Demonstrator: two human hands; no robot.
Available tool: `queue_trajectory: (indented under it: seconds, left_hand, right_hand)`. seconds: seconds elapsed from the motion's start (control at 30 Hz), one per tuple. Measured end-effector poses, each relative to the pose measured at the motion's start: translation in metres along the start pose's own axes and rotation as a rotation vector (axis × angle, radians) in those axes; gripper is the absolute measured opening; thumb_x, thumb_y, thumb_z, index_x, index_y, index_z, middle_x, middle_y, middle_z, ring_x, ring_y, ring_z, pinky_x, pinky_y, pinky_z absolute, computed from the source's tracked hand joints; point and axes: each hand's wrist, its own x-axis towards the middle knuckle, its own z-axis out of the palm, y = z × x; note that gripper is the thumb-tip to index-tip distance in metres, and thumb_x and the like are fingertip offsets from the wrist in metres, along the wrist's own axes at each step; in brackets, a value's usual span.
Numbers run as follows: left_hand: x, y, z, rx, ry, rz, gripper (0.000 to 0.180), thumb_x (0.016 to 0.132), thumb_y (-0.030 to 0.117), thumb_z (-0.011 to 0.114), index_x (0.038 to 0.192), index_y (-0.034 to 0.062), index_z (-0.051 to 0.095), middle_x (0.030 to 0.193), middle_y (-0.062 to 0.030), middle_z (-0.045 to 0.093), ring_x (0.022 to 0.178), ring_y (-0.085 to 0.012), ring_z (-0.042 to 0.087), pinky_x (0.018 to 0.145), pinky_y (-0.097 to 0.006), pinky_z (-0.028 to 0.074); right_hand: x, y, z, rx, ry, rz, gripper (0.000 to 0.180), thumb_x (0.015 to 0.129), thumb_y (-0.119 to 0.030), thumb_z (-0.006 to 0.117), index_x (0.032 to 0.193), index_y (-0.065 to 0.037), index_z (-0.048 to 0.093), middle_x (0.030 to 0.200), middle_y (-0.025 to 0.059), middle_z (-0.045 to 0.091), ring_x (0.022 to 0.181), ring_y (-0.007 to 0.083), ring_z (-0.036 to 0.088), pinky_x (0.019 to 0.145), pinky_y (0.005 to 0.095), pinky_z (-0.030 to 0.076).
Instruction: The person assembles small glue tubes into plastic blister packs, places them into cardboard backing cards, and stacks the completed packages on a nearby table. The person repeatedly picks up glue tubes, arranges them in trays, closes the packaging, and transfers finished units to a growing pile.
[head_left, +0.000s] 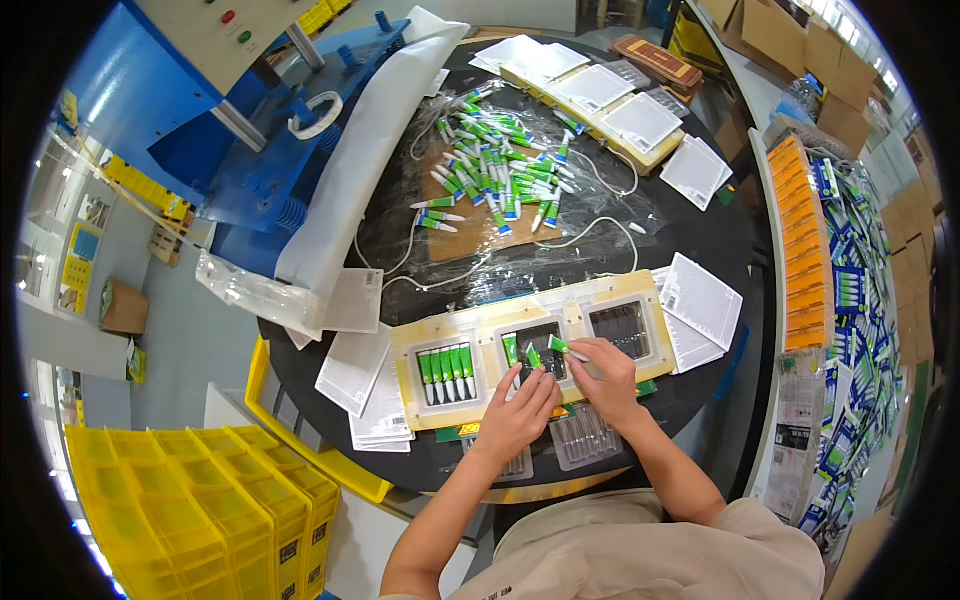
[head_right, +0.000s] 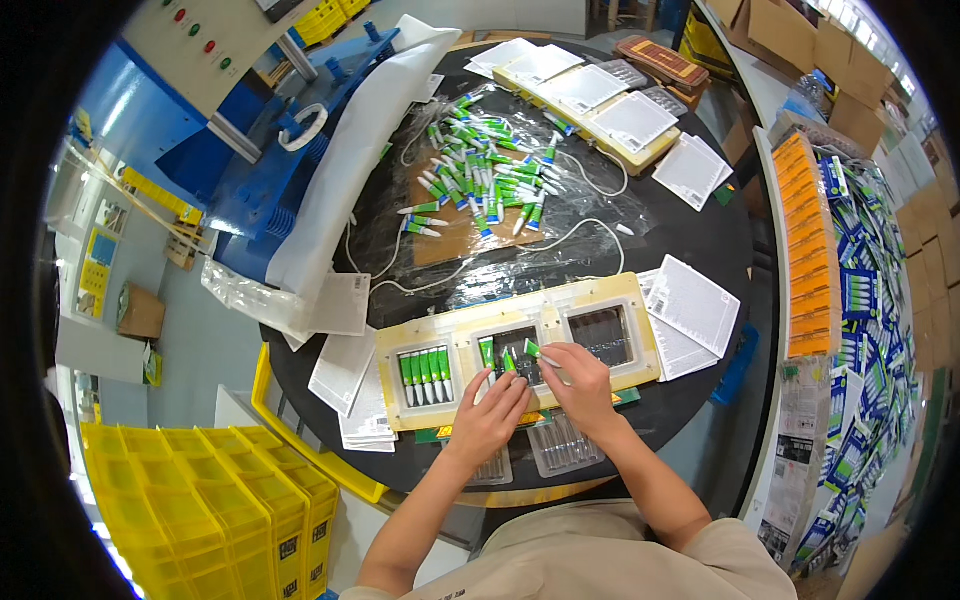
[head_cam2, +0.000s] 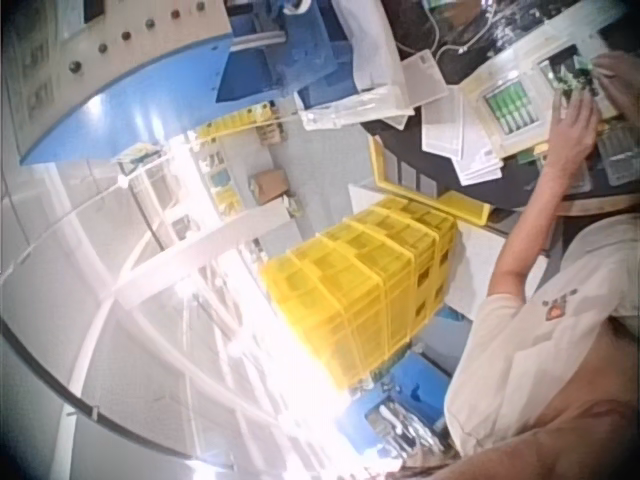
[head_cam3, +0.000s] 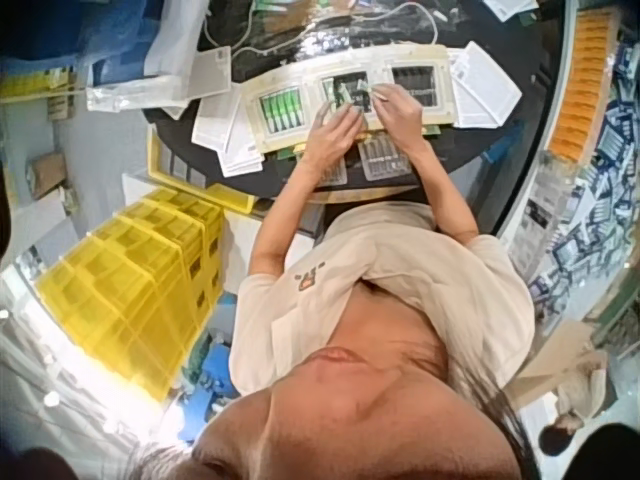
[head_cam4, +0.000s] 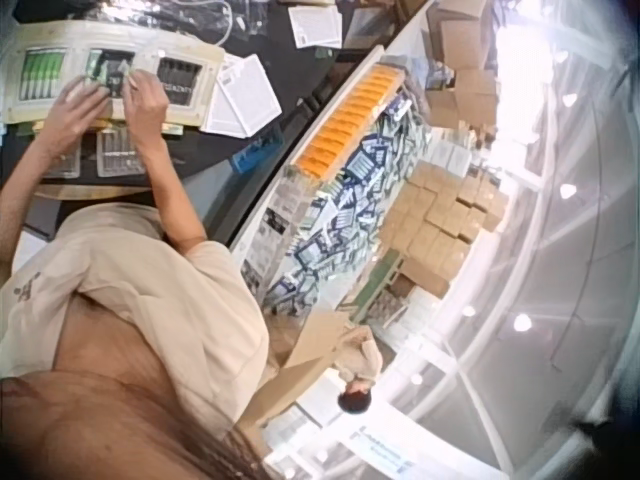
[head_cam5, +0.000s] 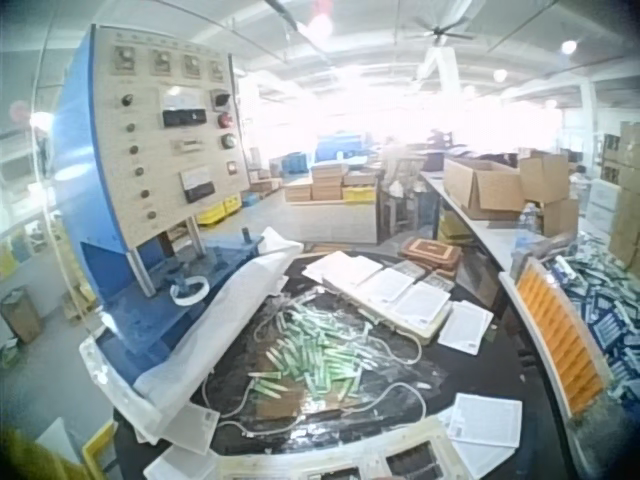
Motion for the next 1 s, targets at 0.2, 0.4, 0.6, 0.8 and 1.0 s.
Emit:
queue_trajectory:
  seconds: [0.2, 0.4, 0.6, 0.8, 1.0]
  left_hand:
    - [0.004, -0.01, 0.009, 0.028, -0.086, 0.011, 0.023, 0.086, 0.013, 0.064, 0.107, 0.0084, 0.072, 0.12, -0.002, 0.065, 0.125, -0.0193, 0.058, 0.117, -0.051, 0.036]
    - [-0.004, -0.013, 0.009, -0.018, -0.109, -0.05, 0.03, 0.088, 0.011, 0.061, 0.117, 0.0063, 0.07, 0.128, -0.0046, 0.064, 0.129, -0.0222, 0.055, 0.12, -0.055, 0.03]
    - [-0.014, -0.015, 0.011, -0.128, -0.116, -0.22, 0.038, 0.092, 0.012, 0.062, 0.129, 0.0026, 0.063, 0.14, -0.0078, 0.06, 0.135, -0.0245, 0.052, 0.12, -0.056, 0.027]
    - [-0.015, -0.022, 0.013, -0.193, -0.171, -0.212, 0.047, 0.097, 0.024, 0.062, 0.139, 0.0038, 0.056, 0.147, -0.007, 0.055, 0.14, -0.0223, 0.048, 0.121, -0.057, 0.025]
    - [-0.007, -0.037, -0.001, -0.315, -0.272, -0.175, 0.056, 0.1, 0.036, 0.057, 0.146, 0.0059, 0.048, 0.151, -0.0081, 0.051, 0.142, -0.0226, 0.044, 0.121, -0.059, 0.022]
  right_hand:
    - [0.003, 0.001, 0.007, -0.023, 0.035, -0.038, 0.021, 0.08, 0.0, 0.077, 0.101, -0.001, 0.072, 0.099, 0.0141, 0.072, 0.089, 0.032, 0.071, 0.077, 0.0378, 0.058]
    - [0.003, 0.001, 0.028, -0.181, -0.022, -0.214, 0.019, 0.083, -0.006, 0.075, 0.101, -0.001, 0.07, 0.094, 0.0127, 0.071, 0.08, 0.0289, 0.07, 0.068, 0.0371, 0.057]
    - [-0.007, -0.005, 0.043, -0.314, -0.032, -0.204, 0.023, 0.081, -0.008, 0.075, 0.103, -0.001, 0.071, 0.093, 0.0087, 0.068, 0.079, 0.0264, 0.065, 0.069, 0.0376, 0.05]
    - [0.001, -0.012, 0.041, -0.336, -0.101, -0.139, 0.022, 0.084, -0.01, 0.072, 0.105, -0.004, 0.072, 0.095, 0.0069, 0.067, 0.082, 0.028, 0.062, 0.072, 0.041, 0.048]
    - [0.102, 0.018, 0.05, -0.149, -0.066, -0.012, 0.016, 0.089, -0.017, 0.071, 0.092, -0.002, 0.073, 0.087, 0.013, 0.069, 0.08, 0.0336, 0.065, 0.07, 0.0441, 0.052]
